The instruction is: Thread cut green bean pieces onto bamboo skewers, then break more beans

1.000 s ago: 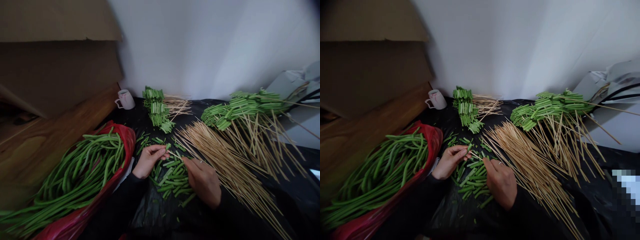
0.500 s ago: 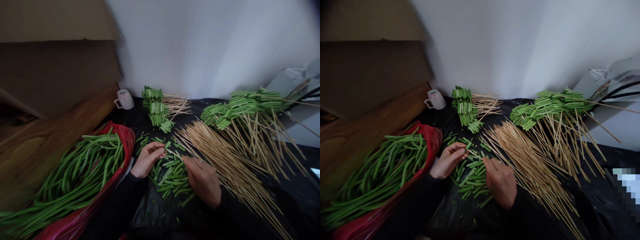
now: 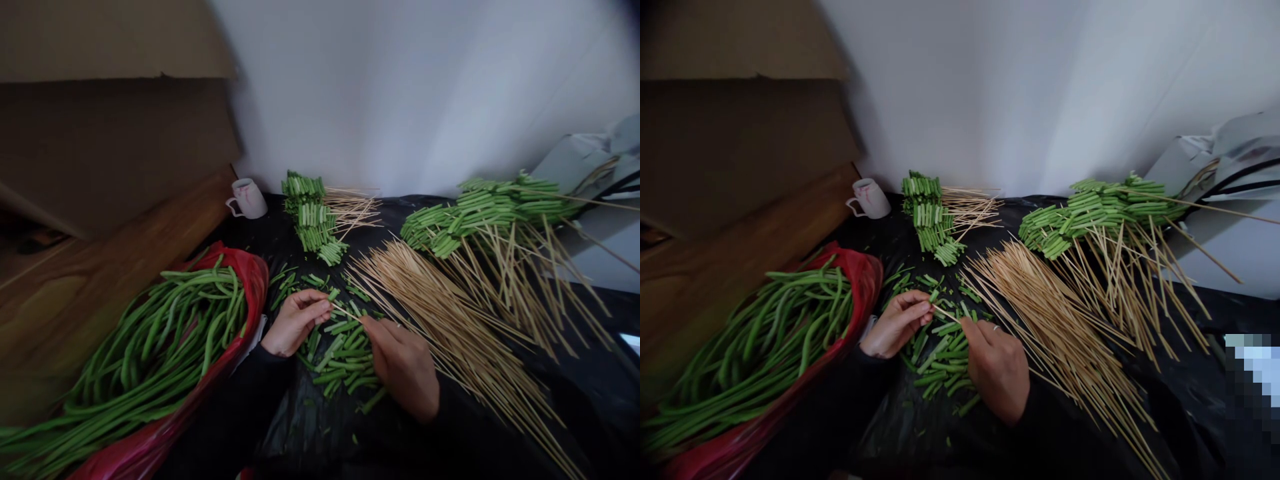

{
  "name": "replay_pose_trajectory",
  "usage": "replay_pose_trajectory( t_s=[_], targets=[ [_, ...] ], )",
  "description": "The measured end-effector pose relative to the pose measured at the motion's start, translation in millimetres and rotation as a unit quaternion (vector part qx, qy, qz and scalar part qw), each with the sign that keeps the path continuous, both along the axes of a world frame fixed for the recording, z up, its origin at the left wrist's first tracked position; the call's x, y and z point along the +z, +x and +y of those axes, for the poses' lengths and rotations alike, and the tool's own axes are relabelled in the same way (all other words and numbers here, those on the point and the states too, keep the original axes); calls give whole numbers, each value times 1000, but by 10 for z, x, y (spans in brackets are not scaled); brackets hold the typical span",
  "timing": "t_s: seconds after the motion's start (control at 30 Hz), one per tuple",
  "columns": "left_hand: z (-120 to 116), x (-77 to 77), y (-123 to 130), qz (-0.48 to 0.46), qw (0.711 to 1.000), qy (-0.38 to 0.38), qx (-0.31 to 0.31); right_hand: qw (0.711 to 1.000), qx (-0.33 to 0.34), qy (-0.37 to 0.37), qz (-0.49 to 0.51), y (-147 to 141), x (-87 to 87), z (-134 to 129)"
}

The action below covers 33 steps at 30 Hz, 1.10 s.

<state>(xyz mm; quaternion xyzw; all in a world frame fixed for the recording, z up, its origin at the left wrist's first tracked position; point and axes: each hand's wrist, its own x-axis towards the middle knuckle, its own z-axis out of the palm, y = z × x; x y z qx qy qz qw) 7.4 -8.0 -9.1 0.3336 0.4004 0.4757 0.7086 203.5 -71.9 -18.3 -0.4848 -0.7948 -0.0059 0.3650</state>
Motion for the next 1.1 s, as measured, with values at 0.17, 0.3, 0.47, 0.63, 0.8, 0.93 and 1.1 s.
replay_pose_trajectory(
  t_s=[0.17,0.3,0.47,0.63,0.8,0.93,1.1],
  targets=[
    [-8,-6,0,-9,1000,8,-7,1000,-3,-5,4,-12,6,-11],
    [-14,1,5,-4,1000,10,-12,1000,-1,-10,10,-19,0,-18],
    [-20,-10,12,3,1000,23,-15,1000,5,-13,17,-27,4,-28],
    [-13,-16,9,1,1000,27,-16,1000,6,-21,18,-26,0,-36],
    [-56,-14,53,21,998,36,-41,999,10,-17,27,-56,-13,-41],
    [-111,-49,132,50,990,63,-113,999,14,-9,29,-128,8,-33],
    [-53,-41,76,93,983,107,-120,1000,1,-23,14,-110,40,13]
  ],
)
